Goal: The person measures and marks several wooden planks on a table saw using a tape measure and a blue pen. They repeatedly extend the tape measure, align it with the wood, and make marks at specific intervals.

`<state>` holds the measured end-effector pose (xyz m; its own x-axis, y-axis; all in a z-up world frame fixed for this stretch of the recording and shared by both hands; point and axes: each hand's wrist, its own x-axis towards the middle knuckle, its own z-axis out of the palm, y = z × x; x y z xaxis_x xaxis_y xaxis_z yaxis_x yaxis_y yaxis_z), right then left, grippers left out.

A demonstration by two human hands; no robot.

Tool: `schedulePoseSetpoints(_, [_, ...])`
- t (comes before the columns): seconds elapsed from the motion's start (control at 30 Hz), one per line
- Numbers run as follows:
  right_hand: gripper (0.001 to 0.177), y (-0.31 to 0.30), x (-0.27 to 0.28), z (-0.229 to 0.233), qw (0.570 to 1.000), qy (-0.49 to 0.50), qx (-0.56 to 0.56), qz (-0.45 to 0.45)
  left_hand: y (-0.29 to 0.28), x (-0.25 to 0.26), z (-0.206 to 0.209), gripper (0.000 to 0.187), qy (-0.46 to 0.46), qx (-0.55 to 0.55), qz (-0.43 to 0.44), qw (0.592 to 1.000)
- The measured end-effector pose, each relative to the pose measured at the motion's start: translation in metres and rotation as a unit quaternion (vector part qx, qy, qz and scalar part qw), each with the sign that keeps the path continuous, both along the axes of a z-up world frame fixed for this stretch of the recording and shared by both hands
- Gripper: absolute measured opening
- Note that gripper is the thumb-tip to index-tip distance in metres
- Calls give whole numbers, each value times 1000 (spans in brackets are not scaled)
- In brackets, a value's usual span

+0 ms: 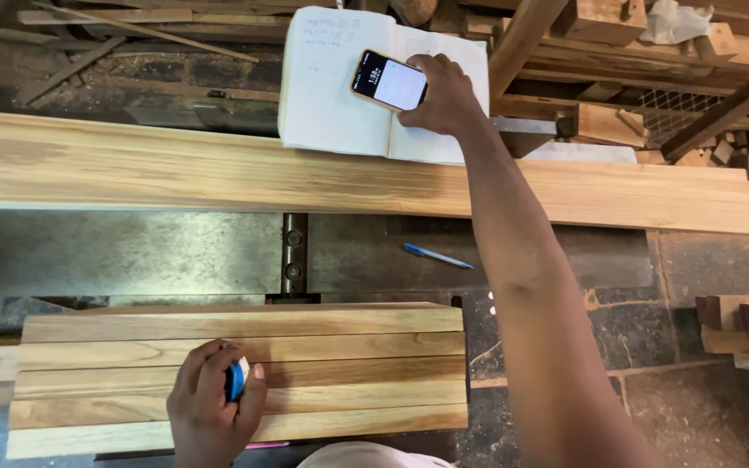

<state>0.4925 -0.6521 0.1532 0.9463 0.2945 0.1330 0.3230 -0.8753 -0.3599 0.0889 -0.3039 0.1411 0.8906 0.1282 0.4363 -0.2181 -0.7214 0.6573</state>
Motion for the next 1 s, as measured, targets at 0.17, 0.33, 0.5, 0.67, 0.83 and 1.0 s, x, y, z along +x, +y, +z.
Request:
schedulePoseSetpoints(0.17, [88,6,0,7,999,47,7,-20,1,-1,-2,30,6,21,2,1000])
schedulePoseSetpoints(0.33, [91,12,6,9,996,78,-18,-34,1,0,-4,29,14,22,5,1000])
schedulePoseSetpoints(0.5, [93,13,2,7,997,41,-61,-15,0,-1,3,29,4,18,-1,1000])
schedulePoseSetpoints(0.67, [98,12,-17,12,1000,-7,2,1,-1,2,11,27,-2,28,-7,1000])
schedulePoseSetpoints(0.83, [61,-7,-125,-1,982,-133,129,48,3,-4,6,25,-5,17,-24,1000])
schedulePoseSetpoints(1.0, [24,-54,-268,-58,950,-15,260,-173,3,-11,12,22,-7,-25,-46,999])
